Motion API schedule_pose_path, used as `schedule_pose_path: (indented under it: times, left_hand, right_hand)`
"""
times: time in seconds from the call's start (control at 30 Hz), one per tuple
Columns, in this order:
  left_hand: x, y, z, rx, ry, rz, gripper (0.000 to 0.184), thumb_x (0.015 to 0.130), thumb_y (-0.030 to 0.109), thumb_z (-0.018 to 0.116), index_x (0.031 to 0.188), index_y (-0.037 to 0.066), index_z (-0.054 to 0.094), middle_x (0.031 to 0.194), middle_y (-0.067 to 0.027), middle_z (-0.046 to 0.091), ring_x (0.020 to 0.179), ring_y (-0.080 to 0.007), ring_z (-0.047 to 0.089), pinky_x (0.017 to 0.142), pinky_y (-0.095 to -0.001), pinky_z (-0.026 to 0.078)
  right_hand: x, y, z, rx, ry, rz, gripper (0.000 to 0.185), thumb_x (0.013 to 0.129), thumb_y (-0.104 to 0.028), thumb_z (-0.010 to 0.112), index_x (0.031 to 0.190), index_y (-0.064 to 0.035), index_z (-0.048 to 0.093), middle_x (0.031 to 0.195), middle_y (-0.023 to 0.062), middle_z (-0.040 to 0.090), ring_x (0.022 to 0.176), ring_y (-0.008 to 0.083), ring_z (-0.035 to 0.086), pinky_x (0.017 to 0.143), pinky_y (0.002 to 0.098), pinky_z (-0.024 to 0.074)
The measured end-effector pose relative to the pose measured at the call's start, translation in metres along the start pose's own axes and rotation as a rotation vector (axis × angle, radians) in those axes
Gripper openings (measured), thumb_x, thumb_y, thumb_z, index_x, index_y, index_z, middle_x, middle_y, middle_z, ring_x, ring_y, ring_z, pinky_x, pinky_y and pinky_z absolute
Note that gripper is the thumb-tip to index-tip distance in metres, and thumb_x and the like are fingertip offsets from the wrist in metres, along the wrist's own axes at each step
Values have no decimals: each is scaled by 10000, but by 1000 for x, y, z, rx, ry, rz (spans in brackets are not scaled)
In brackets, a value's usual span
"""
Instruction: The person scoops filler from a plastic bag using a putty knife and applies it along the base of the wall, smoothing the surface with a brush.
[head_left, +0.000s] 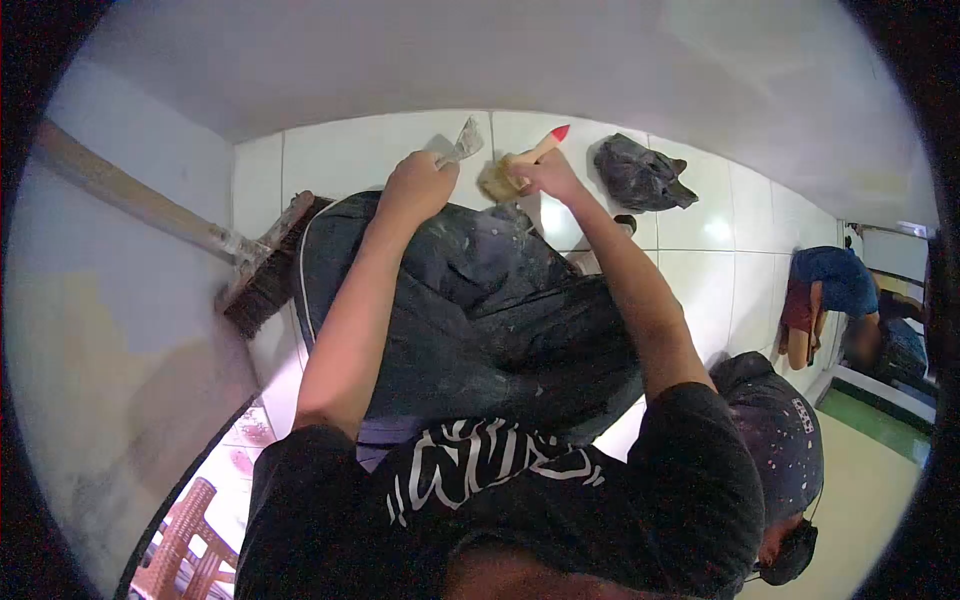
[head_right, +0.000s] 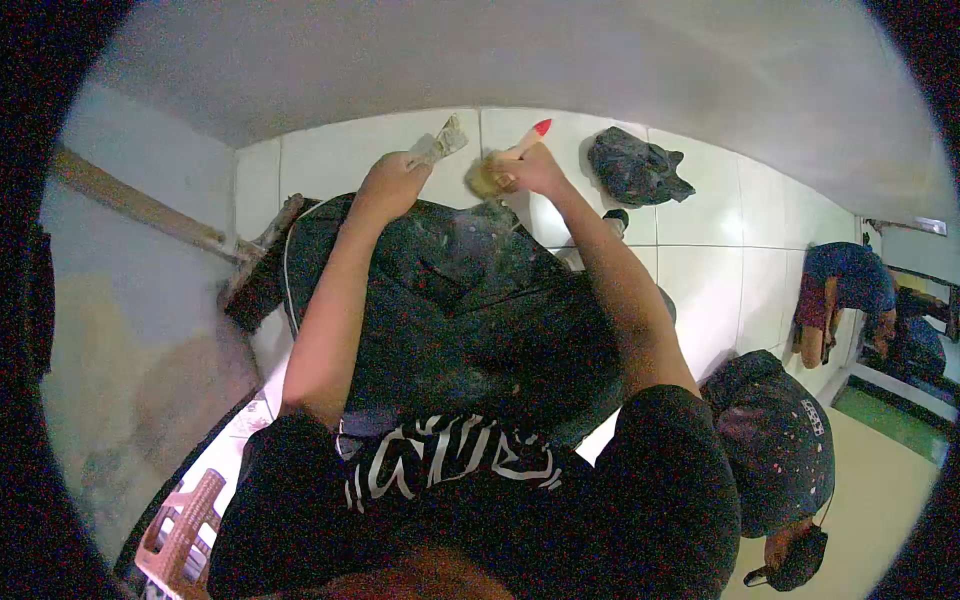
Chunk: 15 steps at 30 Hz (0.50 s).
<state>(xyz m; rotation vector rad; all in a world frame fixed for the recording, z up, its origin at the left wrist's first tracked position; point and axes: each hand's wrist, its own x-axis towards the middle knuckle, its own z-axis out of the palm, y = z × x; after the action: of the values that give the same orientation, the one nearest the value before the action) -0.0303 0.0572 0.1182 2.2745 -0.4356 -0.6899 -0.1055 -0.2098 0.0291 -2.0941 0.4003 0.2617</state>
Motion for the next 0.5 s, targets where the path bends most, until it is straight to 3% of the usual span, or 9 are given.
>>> schedule_pose_path:
  times: [0.1,0.23,0.27,0.37,0.43,0.5]
  left_hand:
    - [2,-6,-1,-25,-32,53,422,852,327,529,977,-46,680,989,-296,656,980,-446,625,885,-487,484]
    - [2,-3,-6,-32,28,39,390,838,312,557,976,-29,687,938,-282,666,933,-443,639,842,-474,497]
    - [1,-2,-7,-50,52,39,386,836,314,561,965,-26,690,926,-278,669,926,-442,641,833,-473,499]
    - [-4,1,-14,-108,118,25,378,830,323,572,929,-20,695,894,-267,673,904,-436,646,805,-469,502]
    - [-5,2,-19,-147,156,17,378,826,331,577,903,-20,694,878,-264,672,890,-430,649,787,-467,501]
    - [-5,2,-26,-145,157,21,379,831,336,571,876,-23,682,837,-256,664,849,-427,646,752,-471,492]
  right_hand:
    - [-10,-8,-23,246,121,167,230,775,-179,737,812,44,693,701,60,640,629,147,671,568,274,580]
    - [-11,19,-49,86,278,88,243,807,-165,707,911,54,696,750,96,668,665,183,689,596,294,601]
    - [-12,19,-44,-35,355,53,303,816,-128,685,1057,56,685,781,90,681,707,173,689,601,297,604]
    - [1,12,-2,311,333,-186,393,813,-104,684,1179,35,655,859,84,693,744,142,682,601,309,601]
    - [4,-17,28,422,146,-119,456,815,-125,702,1244,10,631,947,89,689,761,120,674,626,297,582]
    - [16,-34,67,236,253,-233,447,822,-160,716,1238,-12,644,1007,95,691,781,138,679,653,292,564]
